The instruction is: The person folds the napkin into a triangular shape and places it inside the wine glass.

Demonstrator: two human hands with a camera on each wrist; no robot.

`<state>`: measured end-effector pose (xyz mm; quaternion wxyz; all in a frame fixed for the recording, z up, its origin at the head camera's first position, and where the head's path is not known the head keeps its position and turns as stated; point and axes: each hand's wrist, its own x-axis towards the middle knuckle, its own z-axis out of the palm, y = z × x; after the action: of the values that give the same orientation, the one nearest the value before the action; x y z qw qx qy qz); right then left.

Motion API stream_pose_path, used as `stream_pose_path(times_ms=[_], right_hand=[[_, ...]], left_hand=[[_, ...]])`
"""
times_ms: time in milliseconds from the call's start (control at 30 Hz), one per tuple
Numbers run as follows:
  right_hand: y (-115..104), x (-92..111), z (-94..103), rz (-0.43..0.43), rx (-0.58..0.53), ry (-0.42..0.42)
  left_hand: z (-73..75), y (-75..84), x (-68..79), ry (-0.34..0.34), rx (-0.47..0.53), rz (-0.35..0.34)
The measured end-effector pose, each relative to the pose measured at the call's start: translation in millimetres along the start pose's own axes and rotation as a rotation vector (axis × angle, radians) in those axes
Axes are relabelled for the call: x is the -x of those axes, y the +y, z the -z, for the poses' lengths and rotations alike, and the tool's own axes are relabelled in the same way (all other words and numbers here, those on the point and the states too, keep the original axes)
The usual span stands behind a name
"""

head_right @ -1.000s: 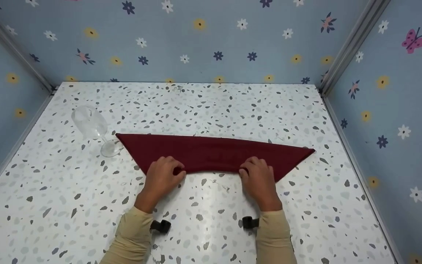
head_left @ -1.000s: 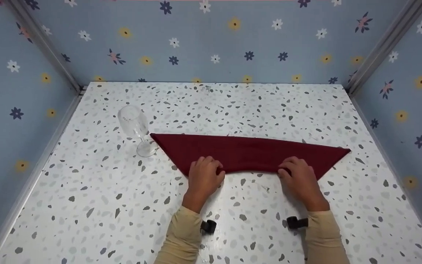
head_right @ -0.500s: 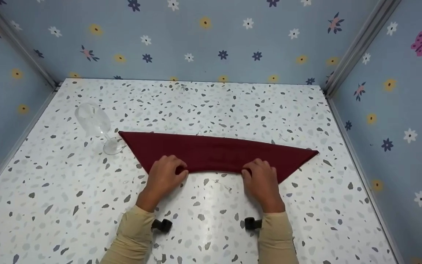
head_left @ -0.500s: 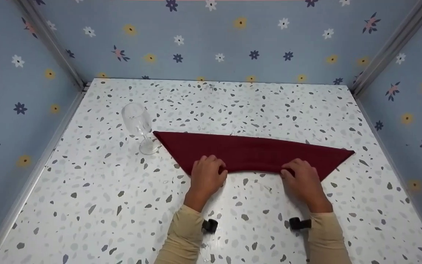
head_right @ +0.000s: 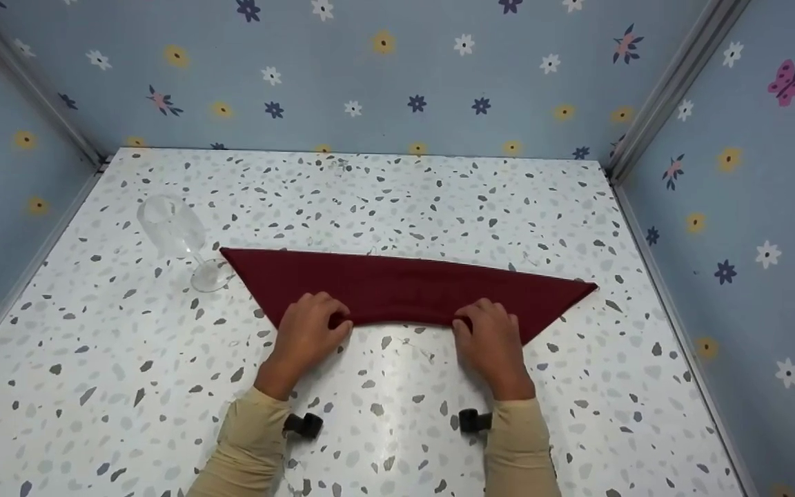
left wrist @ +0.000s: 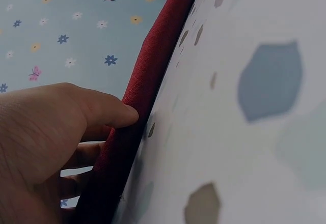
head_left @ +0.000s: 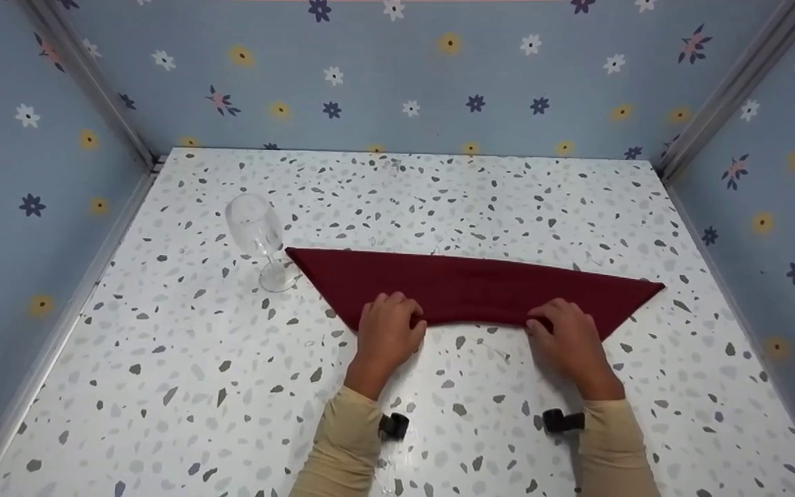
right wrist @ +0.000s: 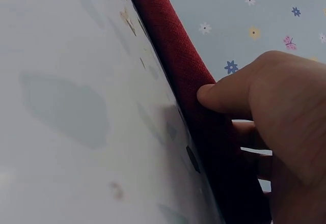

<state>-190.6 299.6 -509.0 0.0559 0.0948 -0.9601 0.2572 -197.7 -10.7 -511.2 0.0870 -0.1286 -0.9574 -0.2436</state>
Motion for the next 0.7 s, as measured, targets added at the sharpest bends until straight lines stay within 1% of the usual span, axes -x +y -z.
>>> stream_pose_path(times_ms=[133, 200, 333, 433, 567, 700], right_hand=[[-0.4, 0.3, -0.3, 0.004, 0.001, 0.002], [-0.1, -0.2, -0.8, 0.008, 0.003, 0.003], [-0.5, -3.7, 0.5, 0.025, 0.005, 0.015], [0.1, -3.0, -0.7, 0.023, 0.008, 0.011], [1.0, -0.3, -2.0, 0.008, 0.010, 0.003], [-0.5, -1.4, 0.0, -0.004, 0.001, -0.001]], left_hand=[[0.6, -0.5, -0.7, -0.021, -0.002, 0.008], [0.5, -0.8, -0.8, -0.017, -0.005, 0.009], [1.2, -1.1, -1.8, 0.034, 0.005, -0.011], [-1.0, -1.8, 0.4, 0.053, 0.018, -0.015], [-2.9, -2.1, 2.6, 0.035, 0.014, -0.003], [-0.5, -1.4, 0.0, 0.027, 0.005, -0.004]])
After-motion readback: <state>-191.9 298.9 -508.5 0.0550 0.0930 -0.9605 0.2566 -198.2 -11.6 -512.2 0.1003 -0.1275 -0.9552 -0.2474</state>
